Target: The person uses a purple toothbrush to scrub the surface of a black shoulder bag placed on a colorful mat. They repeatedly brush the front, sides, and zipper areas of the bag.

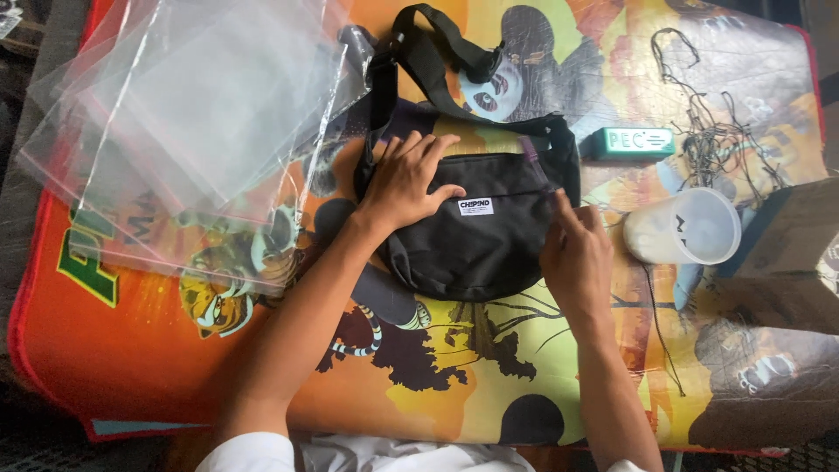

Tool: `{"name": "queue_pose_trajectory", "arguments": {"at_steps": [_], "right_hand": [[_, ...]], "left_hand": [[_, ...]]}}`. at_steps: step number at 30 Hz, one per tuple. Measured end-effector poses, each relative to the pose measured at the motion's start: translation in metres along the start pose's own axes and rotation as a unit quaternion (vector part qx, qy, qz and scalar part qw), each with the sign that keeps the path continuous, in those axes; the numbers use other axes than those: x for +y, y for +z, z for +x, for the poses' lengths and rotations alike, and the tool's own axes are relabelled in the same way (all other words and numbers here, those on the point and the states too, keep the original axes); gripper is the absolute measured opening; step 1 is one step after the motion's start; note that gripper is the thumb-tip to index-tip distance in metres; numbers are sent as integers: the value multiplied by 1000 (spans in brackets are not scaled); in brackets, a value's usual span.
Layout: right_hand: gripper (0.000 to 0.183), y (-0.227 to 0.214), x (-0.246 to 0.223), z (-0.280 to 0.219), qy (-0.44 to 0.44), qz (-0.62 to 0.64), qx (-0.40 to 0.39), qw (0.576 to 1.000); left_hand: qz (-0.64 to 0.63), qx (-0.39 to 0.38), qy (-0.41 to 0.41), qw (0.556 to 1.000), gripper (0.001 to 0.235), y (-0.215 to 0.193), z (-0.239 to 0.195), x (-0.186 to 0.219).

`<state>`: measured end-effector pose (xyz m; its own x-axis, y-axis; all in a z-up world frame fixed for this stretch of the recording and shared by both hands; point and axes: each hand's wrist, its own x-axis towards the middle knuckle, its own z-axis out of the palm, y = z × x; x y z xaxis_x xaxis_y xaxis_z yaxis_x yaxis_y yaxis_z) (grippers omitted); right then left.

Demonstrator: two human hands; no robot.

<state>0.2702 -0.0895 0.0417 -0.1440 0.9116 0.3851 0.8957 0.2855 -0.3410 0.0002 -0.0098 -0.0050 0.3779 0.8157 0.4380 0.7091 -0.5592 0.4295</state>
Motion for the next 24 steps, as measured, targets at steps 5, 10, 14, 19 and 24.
{"name": "queue_pose_trajectory", "arguments": {"at_steps": [5, 10, 14, 19, 24], "right_hand": [[50, 1, -7, -32, -19, 114, -88, 989], [24, -22, 9, -37, 2, 15, -58, 998], [41, -25, 15, -34, 21, -25, 21, 999], [58, 3, -5, -52, 24, 170, 15, 985], [56, -3, -17, -47, 32, 81, -48, 995]], "left_hand": [[32, 15, 8, 999, 47, 4, 0, 0], [27, 22, 15, 999, 53, 4, -1, 2], [35, 53, 45, 997, 57, -1, 2, 8], [64, 62, 55, 994, 57, 8, -1, 3], [30, 48, 76, 996, 56, 6, -1, 1]]}}
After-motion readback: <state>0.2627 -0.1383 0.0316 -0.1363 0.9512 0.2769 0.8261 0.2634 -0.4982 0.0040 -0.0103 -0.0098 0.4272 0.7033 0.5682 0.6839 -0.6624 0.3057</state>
